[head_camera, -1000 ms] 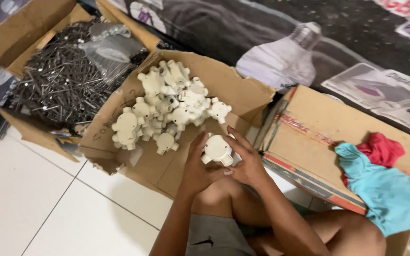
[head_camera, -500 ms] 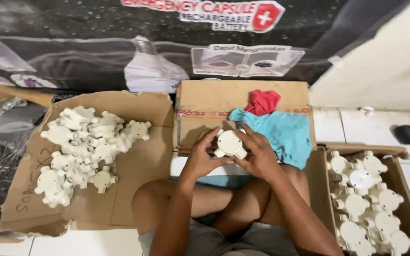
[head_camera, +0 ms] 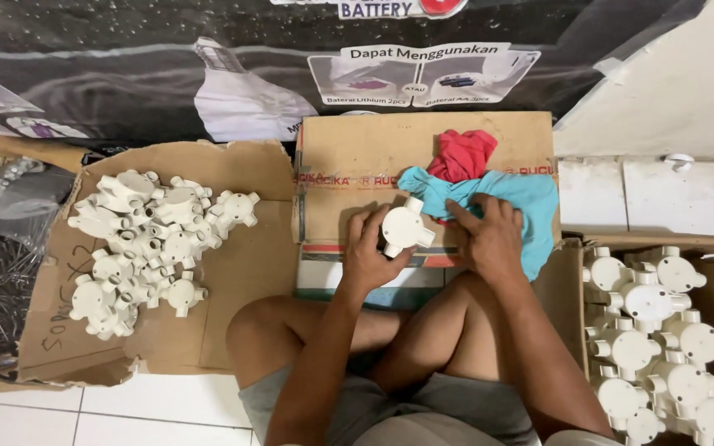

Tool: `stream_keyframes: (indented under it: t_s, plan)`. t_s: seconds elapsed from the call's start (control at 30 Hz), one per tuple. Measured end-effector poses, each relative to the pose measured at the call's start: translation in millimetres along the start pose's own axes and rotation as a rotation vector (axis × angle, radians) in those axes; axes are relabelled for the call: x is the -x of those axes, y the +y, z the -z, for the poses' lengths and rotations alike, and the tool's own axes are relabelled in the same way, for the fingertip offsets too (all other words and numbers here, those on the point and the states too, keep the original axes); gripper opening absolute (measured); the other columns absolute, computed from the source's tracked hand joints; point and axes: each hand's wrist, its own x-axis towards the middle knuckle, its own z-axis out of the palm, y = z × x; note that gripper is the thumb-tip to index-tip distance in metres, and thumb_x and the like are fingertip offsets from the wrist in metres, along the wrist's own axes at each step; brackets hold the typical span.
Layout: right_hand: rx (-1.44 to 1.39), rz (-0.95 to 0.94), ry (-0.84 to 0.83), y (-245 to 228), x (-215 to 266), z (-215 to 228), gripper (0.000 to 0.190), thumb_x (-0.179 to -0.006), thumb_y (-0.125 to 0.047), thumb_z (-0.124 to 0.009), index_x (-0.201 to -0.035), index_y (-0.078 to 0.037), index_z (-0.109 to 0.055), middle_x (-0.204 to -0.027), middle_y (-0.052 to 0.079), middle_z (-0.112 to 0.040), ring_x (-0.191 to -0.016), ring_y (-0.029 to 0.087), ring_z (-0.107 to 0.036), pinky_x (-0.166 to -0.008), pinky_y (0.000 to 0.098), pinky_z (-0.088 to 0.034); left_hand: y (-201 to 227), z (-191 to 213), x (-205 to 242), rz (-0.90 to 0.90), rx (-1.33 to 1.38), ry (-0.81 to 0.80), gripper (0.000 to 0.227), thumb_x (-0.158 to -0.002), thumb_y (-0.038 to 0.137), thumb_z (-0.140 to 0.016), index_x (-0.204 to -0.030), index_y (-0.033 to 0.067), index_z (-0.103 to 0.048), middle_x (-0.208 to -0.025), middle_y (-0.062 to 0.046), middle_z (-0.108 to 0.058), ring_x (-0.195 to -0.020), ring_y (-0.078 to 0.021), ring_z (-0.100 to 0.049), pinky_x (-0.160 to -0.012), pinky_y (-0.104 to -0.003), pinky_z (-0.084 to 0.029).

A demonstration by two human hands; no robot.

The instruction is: The person sits on the floor and wipes white plastic parts with a blue cloth. They pick up each part from a pile, wipe it, and place it into a cardboard box. The process is repeated for several parts.

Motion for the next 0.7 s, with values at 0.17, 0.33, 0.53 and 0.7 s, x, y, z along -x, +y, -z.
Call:
stream_keyframes:
  t_s: [0.17, 0.33, 0.53, 0.7]
  plan:
    - [0.062, -0.017, -0.021, 42.8, 0.4, 6.7, 0.022, -0.071, -0.024, -0.066, -0.091, -0.033, -0.07, -0.109, -0.006, -0.056, -0.099, 0.022, -0.053, -0.085, 0.0374, -0.038, 5.5, -0.5, -4.8, -0.013, -0.046, 0.004, 0.075, -0.067, 0.033, -0.083, -0.132, 0.008, -0.056, -0.111, -0.011, -0.049, -0.103, -0.0323, -0.058, -0.086, -0.042, -0.051]
    - [0.027, 0.09, -0.04, 2.9, -30.4, 18.9, 0.035, -0.067, -0.031, -0.071, -0.102, -0.029, -0.068, -0.114, -0.002, -0.057, -0.103, 0.024, -0.054, -0.087, 0.039, -0.041, 11.4, -2.6, -9.2, -0.095, -0.198, -0.08, 0.077, -0.066, 0.042, -0.081, -0.133, 0.0132, -0.057, -0.108, -0.011, -0.053, -0.099, -0.0306, -0.059, -0.083, -0.042, -0.052]
    - [-0.042, 0.177, -0.039, 25.1, -40.0, -27.0, 0.071, -0.064, -0.027, -0.074, -0.132, -0.014, -0.06, -0.112, 0.009, -0.059, -0.101, 0.03, -0.056, -0.087, 0.0414, -0.041, -2.5, -6.8, -5.9, -0.109, -0.154, -0.011, 0.075, -0.066, 0.039, -0.082, -0.131, 0.0088, -0.058, -0.108, -0.014, -0.051, -0.099, -0.0346, -0.058, -0.088, -0.045, -0.048]
    - [-0.128, 0.405, -0.105, 74.8, -19.5, -22.6, 0.024, -0.072, -0.027, -0.065, -0.096, -0.032, -0.066, -0.106, -0.008, -0.061, -0.11, 0.019, -0.054, -0.098, 0.0346, -0.035, 0.8, -5.4, -3.8, -0.066, -0.128, -0.047, 0.076, -0.066, 0.039, -0.082, -0.131, 0.009, -0.058, -0.109, -0.014, -0.052, -0.102, -0.0353, -0.058, -0.088, -0.047, -0.048]
